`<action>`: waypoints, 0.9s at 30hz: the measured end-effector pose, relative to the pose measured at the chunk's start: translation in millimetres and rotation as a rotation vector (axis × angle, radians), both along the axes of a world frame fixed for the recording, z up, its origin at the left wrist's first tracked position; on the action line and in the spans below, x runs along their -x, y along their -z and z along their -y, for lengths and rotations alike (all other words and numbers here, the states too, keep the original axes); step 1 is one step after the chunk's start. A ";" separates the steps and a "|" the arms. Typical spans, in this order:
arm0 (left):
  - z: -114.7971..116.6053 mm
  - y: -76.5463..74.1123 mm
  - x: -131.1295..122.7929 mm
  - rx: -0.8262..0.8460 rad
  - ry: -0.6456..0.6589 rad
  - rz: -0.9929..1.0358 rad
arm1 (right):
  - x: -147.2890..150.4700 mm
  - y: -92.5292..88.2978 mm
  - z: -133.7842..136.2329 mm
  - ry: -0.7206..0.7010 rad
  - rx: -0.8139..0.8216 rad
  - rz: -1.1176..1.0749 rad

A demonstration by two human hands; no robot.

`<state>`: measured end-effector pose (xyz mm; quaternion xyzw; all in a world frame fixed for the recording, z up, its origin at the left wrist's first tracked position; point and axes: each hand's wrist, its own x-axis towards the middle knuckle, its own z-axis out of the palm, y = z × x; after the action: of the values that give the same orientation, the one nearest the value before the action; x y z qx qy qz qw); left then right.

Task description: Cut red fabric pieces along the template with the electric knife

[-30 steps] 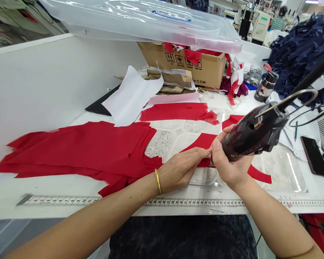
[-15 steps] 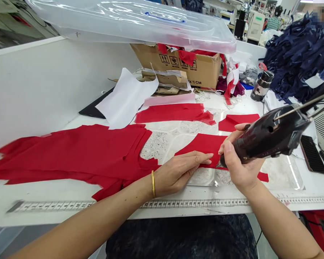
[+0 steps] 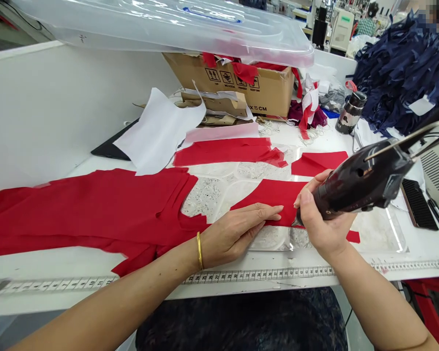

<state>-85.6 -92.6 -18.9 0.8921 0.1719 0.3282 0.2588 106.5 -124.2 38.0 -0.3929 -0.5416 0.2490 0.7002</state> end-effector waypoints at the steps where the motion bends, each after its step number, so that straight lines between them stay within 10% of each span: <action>1: -0.2 -0.2 -0.1 -0.013 -0.008 0.009 | -0.4 -0.6 0.4 -0.004 0.003 -0.003; 20: -4.0 -6.8 5.0 -0.405 -0.187 -0.234 | -40.2 -15.4 4.7 0.298 -0.019 0.274; 27: -7.8 -5.3 3.9 -0.332 -0.159 -0.194 | -56.1 -0.6 32.4 0.139 0.107 0.558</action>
<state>-89.4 -84.8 -13.6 0.9335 0.2096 0.2839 0.0636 162.6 -156.6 38.6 -0.5188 -0.6710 0.1112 0.5179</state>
